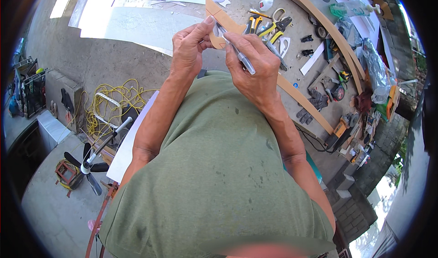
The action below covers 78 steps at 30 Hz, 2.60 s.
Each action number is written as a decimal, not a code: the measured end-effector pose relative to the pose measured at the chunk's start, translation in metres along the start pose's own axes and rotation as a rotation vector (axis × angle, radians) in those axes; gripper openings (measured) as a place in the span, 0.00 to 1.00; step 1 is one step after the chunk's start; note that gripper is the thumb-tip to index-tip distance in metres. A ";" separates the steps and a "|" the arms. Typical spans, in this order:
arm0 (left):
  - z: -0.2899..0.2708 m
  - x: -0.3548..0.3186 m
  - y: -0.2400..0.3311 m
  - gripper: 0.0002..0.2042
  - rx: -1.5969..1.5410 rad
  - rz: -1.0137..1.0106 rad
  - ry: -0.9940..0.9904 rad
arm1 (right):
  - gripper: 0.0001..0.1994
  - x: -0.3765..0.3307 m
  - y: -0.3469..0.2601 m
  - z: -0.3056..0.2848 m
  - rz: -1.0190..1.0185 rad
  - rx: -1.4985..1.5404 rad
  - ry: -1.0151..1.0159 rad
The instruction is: Using a file to smooth the edges of a white plastic letter and checking the fit against a wooden base.
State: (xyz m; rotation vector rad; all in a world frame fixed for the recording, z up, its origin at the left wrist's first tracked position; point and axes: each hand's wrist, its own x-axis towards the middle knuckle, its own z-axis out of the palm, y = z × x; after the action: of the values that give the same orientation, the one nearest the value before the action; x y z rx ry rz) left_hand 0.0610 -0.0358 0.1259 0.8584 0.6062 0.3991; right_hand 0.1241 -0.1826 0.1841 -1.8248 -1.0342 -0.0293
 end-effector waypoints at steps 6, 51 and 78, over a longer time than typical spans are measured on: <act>0.001 -0.002 -0.001 0.18 0.013 -0.006 0.000 | 0.14 0.001 -0.004 -0.001 0.099 -0.010 -0.057; -0.042 0.013 -0.033 0.20 0.211 -0.077 -0.154 | 0.22 -0.005 0.064 0.011 0.270 -0.013 -0.240; -0.090 0.020 -0.059 0.18 0.239 -0.123 -0.034 | 0.16 -0.107 0.126 0.002 0.345 -0.564 -0.422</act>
State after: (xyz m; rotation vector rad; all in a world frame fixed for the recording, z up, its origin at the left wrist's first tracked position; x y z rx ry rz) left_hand 0.0242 -0.0078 0.0266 1.0479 0.6800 0.2022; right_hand 0.1377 -0.2663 0.0421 -2.5839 -1.0455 0.3139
